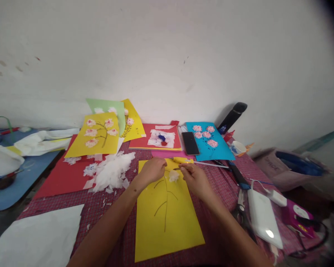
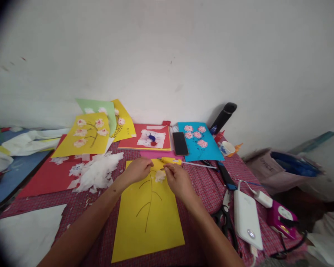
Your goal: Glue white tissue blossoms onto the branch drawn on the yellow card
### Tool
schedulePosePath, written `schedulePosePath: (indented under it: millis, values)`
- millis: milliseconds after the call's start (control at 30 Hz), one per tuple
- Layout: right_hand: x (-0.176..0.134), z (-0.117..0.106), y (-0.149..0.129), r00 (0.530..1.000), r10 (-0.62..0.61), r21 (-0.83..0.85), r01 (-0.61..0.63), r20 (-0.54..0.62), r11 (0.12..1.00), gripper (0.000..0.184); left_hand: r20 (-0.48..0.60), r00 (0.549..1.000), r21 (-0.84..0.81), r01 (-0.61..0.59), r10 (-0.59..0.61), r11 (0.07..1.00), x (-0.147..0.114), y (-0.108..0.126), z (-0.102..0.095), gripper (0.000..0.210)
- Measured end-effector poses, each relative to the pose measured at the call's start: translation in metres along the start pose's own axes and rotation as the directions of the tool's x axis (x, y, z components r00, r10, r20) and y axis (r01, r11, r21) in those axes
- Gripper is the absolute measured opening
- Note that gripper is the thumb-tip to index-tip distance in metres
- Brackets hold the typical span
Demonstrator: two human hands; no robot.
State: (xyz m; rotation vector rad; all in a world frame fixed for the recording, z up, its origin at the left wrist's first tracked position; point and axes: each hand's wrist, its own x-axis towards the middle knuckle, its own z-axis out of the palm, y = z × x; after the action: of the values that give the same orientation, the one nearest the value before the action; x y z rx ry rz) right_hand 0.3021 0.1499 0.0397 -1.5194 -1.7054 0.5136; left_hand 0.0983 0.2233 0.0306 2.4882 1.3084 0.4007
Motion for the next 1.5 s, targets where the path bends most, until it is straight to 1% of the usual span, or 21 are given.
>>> schedulePosePath:
  millis: [67,133,333,433,600,733,900,1100,1233,1367,1433,1500]
  values:
    - [0.005,0.007,0.009,0.999,0.028,0.027,-0.029,0.025,0.999,0.029,0.01,1.0,0.031,-0.001,0.001,1.0,-0.001,-0.001,-0.001,0.027]
    - [0.006,0.009,0.012,0.998,0.044,0.036,-0.046,0.051,0.998,0.03,0.02,1.0,0.06,0.0,-0.001,0.998,0.0,-0.001,-0.003,0.027]
    - [0.006,-0.004,0.002,0.988,0.096,-0.027,-0.094,0.118,0.995,0.031,0.093,0.994,0.096,-0.063,0.054,0.993,0.0,0.006,-0.003,0.027]
    - [0.006,-0.008,-0.002,0.989,0.086,-0.047,-0.081,0.119,0.996,0.031,0.137,0.986,0.099,-0.108,0.094,0.989,-0.002,0.009,-0.001,0.029]
    - [0.004,-0.01,0.0,0.994,0.027,-0.026,-0.025,0.101,0.999,0.032,0.187,0.972,0.097,-0.166,0.146,0.981,-0.005,0.01,0.002,0.033]
    - [0.002,-0.009,0.004,0.992,0.034,-0.017,-0.032,0.121,0.999,0.033,0.213,0.962,0.093,-0.192,0.169,0.977,-0.006,0.011,0.003,0.034]
    - [0.001,-0.009,0.004,0.993,0.05,-0.039,-0.046,0.107,0.998,0.032,0.229,0.957,0.094,-0.202,0.176,0.975,-0.006,0.011,0.004,0.034]
    - [0.0,-0.01,0.002,0.993,0.075,0.024,-0.078,0.096,0.997,0.033,0.237,0.953,0.085,-0.216,0.191,0.973,-0.006,0.007,0.006,0.037]
    - [-0.002,-0.009,0.006,0.995,0.102,0.1,-0.104,0.021,0.99,0.028,0.245,0.95,0.082,-0.217,0.191,0.973,-0.006,0.008,0.005,0.036]
    - [-0.005,-0.009,0.014,0.989,0.13,0.159,-0.118,-0.064,0.98,0.03,0.262,0.947,0.085,-0.213,0.185,0.973,-0.006,0.011,0.001,0.037]
    - [-0.005,-0.009,0.017,0.991,0.12,0.136,-0.111,-0.061,0.985,0.031,0.262,0.947,0.083,-0.213,0.185,0.974,-0.006,0.013,-0.001,0.036]
    - [-0.004,-0.009,0.019,0.994,0.11,0.09,-0.107,-0.028,0.99,0.03,0.26,0.947,0.081,-0.214,0.187,0.973,-0.007,0.013,-0.002,0.035]
